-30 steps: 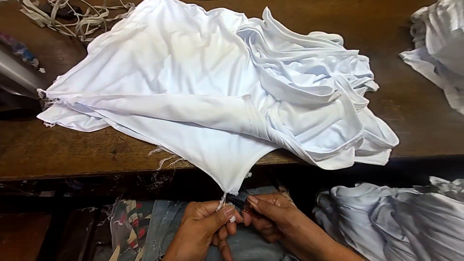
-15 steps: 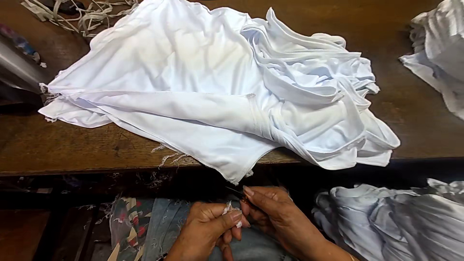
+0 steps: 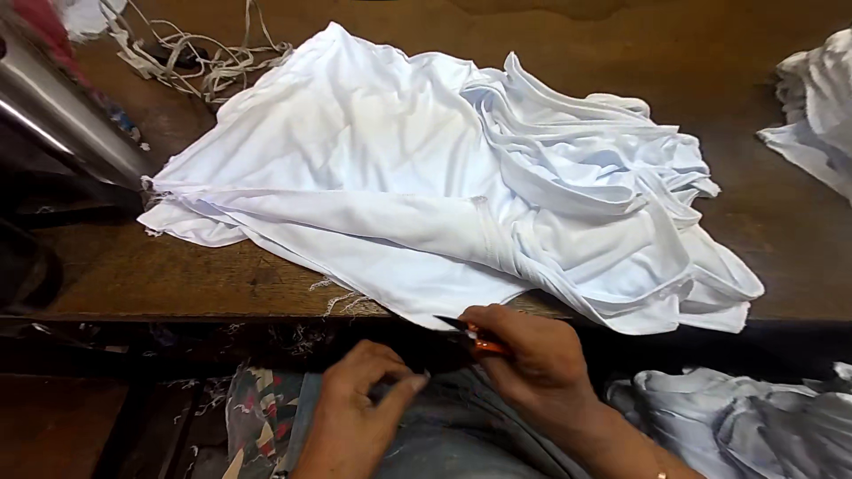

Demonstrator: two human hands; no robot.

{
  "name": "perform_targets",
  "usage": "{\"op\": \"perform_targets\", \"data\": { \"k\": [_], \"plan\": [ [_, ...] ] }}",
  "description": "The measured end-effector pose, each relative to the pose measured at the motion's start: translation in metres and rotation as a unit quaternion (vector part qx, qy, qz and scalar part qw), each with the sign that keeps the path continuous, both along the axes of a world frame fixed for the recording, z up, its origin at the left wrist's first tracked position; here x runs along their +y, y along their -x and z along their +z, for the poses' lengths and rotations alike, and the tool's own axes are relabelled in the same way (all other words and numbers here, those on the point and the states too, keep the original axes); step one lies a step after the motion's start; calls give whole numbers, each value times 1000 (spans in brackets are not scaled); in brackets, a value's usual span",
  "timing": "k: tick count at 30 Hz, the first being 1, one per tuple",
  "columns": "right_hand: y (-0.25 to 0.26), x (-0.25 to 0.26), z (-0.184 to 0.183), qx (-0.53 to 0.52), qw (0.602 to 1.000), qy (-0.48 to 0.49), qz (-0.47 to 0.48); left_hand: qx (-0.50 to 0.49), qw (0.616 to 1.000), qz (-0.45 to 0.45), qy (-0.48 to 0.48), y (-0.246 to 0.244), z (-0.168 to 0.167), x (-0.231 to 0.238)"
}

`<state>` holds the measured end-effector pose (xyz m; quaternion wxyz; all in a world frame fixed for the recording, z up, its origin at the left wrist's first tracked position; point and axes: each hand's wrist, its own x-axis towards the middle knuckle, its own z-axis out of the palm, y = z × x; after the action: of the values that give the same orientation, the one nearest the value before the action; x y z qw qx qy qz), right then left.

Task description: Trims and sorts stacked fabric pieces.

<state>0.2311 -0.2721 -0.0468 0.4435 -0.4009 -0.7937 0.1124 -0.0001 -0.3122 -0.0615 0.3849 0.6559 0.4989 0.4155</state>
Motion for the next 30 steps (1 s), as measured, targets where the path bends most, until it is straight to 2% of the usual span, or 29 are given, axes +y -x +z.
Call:
{"op": "perform_targets", "data": {
  "k": [2,4,6,9,11,14,18,20,23,26,28,30],
  "plan": [
    [-6,4,17,60,997,34,35,-51,995,81,-2,16,19,10],
    [-11,8,33,89,994,45,48,-133,981,136,34,28,38,23],
    [-13,10,46,101,992,47,54,-239,954,147,108,35,54,35],
    [-14,11,51,101,992,48,61,-358,903,109,214,33,66,54],
    [-15,9,46,84,993,48,72,-365,894,74,249,25,63,62],
    [-19,4,31,35,995,59,66,-297,921,67,244,15,52,64],
    [-14,-11,14,44,981,186,32,-203,956,92,190,21,41,53],
    [0,-18,12,108,946,298,66,-197,959,103,174,27,38,43],
    [27,-23,9,210,854,457,131,-191,965,102,150,33,33,33],
    [51,-14,13,290,764,564,116,-188,969,100,123,35,32,28],
    [60,-7,16,312,739,588,98,-193,970,97,114,34,32,27],
    [66,-2,19,318,739,589,84,-198,969,95,112,32,31,26]
  ]
}}
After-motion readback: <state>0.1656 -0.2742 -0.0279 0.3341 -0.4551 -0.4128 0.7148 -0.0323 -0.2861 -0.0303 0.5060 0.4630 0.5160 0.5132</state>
